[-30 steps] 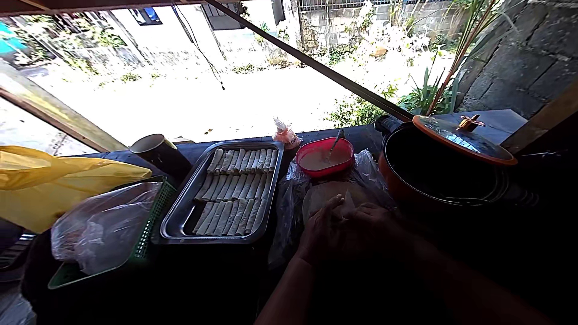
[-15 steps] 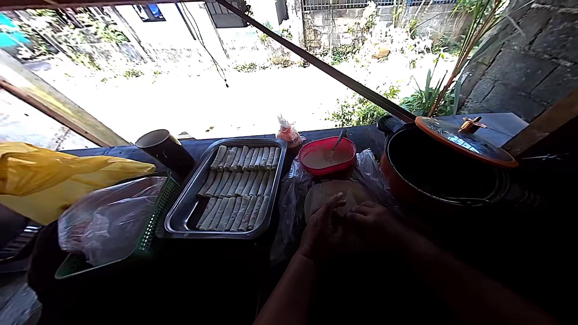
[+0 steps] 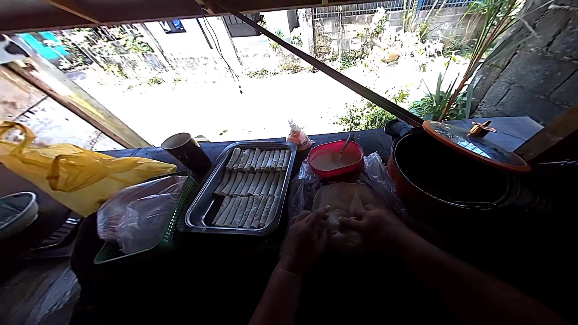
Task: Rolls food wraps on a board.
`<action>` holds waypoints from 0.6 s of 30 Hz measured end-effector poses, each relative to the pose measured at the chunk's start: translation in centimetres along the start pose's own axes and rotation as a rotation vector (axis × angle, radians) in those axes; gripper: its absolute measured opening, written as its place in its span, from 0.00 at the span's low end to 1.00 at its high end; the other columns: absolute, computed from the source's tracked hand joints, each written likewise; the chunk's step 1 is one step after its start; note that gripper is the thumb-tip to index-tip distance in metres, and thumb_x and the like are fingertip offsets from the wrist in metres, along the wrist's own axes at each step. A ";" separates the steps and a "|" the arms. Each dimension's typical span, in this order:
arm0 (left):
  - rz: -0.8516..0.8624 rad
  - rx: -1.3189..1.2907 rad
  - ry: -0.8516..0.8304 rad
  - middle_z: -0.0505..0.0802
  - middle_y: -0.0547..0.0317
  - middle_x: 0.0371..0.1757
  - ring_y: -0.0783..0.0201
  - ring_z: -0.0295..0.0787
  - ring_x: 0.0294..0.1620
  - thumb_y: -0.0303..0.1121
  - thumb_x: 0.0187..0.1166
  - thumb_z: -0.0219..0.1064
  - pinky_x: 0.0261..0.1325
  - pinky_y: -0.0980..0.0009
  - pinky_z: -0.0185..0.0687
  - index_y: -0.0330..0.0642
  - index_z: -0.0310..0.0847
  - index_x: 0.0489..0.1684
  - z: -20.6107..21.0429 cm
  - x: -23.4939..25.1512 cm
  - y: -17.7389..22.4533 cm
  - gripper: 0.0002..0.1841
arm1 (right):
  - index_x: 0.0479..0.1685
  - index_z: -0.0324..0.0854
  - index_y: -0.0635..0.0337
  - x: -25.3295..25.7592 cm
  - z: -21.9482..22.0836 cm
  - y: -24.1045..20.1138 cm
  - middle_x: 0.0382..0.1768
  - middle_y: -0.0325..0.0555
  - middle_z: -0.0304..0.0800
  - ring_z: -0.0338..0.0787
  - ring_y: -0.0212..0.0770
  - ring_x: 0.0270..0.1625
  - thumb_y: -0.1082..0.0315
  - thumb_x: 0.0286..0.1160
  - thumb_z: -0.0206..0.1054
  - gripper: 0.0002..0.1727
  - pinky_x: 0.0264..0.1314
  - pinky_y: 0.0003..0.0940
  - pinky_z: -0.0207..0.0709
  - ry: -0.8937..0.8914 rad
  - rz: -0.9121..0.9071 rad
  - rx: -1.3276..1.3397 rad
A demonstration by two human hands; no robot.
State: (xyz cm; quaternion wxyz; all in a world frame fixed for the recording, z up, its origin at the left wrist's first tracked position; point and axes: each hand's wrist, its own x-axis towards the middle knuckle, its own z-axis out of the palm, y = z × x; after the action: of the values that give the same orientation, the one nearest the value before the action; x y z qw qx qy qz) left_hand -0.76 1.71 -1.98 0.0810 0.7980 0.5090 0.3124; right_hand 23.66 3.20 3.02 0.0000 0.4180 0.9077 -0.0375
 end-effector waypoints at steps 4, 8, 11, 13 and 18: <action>-0.005 0.012 0.012 0.94 0.85 0.51 0.76 0.86 0.54 0.37 0.72 0.67 0.67 0.59 0.76 0.65 0.80 0.76 -0.1 0.5 0.2 0.27 | 0.79 0.77 0.30 0.2 -0.6 -0.5 0.58 0.56 0.88 0.89 0.61 0.57 0.79 0.76 0.60 0.35 0.47 0.55 0.87 -0.067 0.026 0.007; -0.013 -0.019 0.015 0.94 0.84 0.47 0.76 0.86 0.49 0.35 0.75 0.65 0.65 0.59 0.78 0.65 0.81 0.75 -0.1 0.7 0.2 0.25 | 0.80 0.77 0.32 0.3 -0.8 -0.8 0.59 0.57 0.87 0.89 0.62 0.57 0.79 0.78 0.59 0.34 0.47 0.54 0.88 -0.082 0.030 0.010; 0.005 -0.003 0.025 0.94 0.81 0.52 0.77 0.88 0.51 0.37 0.83 0.59 0.66 0.60 0.80 0.62 0.81 0.74 0.0 0.6 0.6 0.21 | 0.80 0.77 0.33 0.3 -0.7 -0.9 0.57 0.58 0.87 0.89 0.62 0.55 0.79 0.77 0.60 0.34 0.45 0.54 0.88 -0.071 0.022 -0.003; -0.008 0.004 0.031 0.94 0.80 0.53 0.78 0.89 0.52 0.38 0.85 0.57 0.66 0.59 0.81 0.62 0.82 0.74 0.1 0.6 1.0 0.20 | 0.80 0.77 0.33 0.3 -0.6 -0.9 0.57 0.58 0.87 0.89 0.61 0.54 0.79 0.77 0.61 0.34 0.45 0.53 0.88 -0.057 0.017 -0.007; -0.130 -0.196 0.035 0.94 0.76 0.49 0.76 0.90 0.52 0.38 0.76 0.70 0.62 0.64 0.87 0.53 0.77 0.79 0.3 0.6 2.4 0.27 | 0.80 0.77 0.34 0.1 -0.6 -1.1 0.56 0.59 0.87 0.89 0.62 0.54 0.79 0.77 0.60 0.34 0.44 0.53 0.88 -0.054 0.024 0.004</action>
State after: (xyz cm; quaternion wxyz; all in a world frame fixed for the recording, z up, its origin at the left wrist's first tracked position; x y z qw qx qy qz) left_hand 1.41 1.15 -0.94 0.1699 0.7460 0.5280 0.3687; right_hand 22.79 2.67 3.68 0.0244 0.4278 0.9021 -0.0505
